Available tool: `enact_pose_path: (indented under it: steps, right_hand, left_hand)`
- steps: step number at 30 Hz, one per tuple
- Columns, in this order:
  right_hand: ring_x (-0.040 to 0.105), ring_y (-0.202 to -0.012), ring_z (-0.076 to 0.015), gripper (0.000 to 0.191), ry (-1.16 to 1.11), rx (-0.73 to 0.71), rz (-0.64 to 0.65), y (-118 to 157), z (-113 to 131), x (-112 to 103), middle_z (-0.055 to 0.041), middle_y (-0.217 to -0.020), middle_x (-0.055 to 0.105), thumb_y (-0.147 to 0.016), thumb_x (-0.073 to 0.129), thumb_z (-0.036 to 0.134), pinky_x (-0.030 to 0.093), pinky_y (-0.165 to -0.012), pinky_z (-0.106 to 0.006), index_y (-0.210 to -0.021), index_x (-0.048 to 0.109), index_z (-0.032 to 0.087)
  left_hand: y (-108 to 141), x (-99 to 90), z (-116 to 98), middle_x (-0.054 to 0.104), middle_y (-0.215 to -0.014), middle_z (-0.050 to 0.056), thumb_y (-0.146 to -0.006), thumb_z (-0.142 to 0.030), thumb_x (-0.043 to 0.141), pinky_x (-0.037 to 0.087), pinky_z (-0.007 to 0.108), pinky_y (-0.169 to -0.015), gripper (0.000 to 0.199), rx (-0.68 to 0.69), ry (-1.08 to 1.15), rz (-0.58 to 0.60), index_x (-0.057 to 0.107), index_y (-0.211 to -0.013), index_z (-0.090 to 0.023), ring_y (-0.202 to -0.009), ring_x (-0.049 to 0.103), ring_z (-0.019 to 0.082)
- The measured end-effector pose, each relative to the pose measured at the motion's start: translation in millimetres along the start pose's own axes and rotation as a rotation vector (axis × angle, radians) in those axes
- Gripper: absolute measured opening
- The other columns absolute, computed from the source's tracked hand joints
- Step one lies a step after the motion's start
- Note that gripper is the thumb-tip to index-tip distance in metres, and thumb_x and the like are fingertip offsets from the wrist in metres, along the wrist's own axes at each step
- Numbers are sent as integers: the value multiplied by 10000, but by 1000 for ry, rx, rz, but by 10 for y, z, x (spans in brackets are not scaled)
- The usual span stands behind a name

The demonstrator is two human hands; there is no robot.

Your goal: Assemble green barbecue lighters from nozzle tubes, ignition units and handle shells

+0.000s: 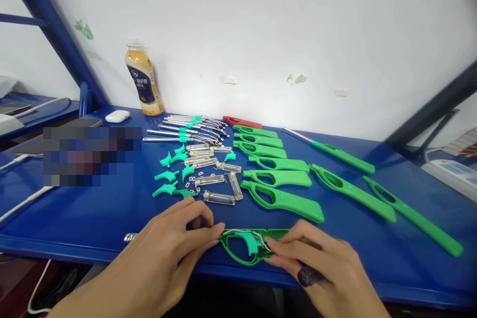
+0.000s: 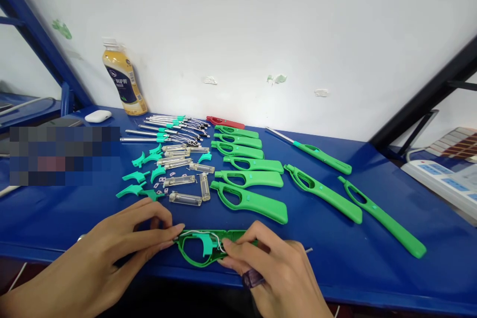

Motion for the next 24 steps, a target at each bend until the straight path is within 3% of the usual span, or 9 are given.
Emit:
enact_pose_path:
  steps: [7,11,14,24]
  right_hand:
    - [751,-730,-63,150,32,13,-29,-21,19,-8,54,-971,730,-1100,729,339,549,-613,-170,-1248,748,344]
    - [745,-708,-64,153,54,14,-24,-13,22,-4,64,-951,722,-1111,713,367,539,-594,-184,-1262,738,364]
    - [731,-686,-58,153,56,22,-5,-25,25,-7,70,-950,714,-1123,694,368,534,-595,-188,-1272,725,373]
    - [773,-785,-64,146,38,34,-25,-39,60,-21,65,-1032,748,-1115,704,332,577,-661,-167,-1252,738,365]
  left_hand:
    - [-35,-18,-52,680,-1110,11,-1122,-128,466,582,189,-796,351,40,-73,-93,765,-1139,-312,-912,732,122]
    - [2,44,8,662,-1267,18,-1128,-80,448,592,199,-981,395,-2,-23,13,693,-1325,-320,-1114,711,132]
    - [37,79,36,630,-1339,37,-1047,36,396,583,238,-1049,514,25,1,64,664,-1332,-297,-1189,677,146]
    - [-22,86,10,645,-1223,30,-1006,86,373,599,234,-932,655,112,-56,-31,657,-1414,-341,-1063,682,139]
Point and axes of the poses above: each hand's wrist, its own y-axis away from the middle knuckle, its own x-axis out of the palm, z = x × y, the point moved 2 cm from there along -y, towards the middle knuckle
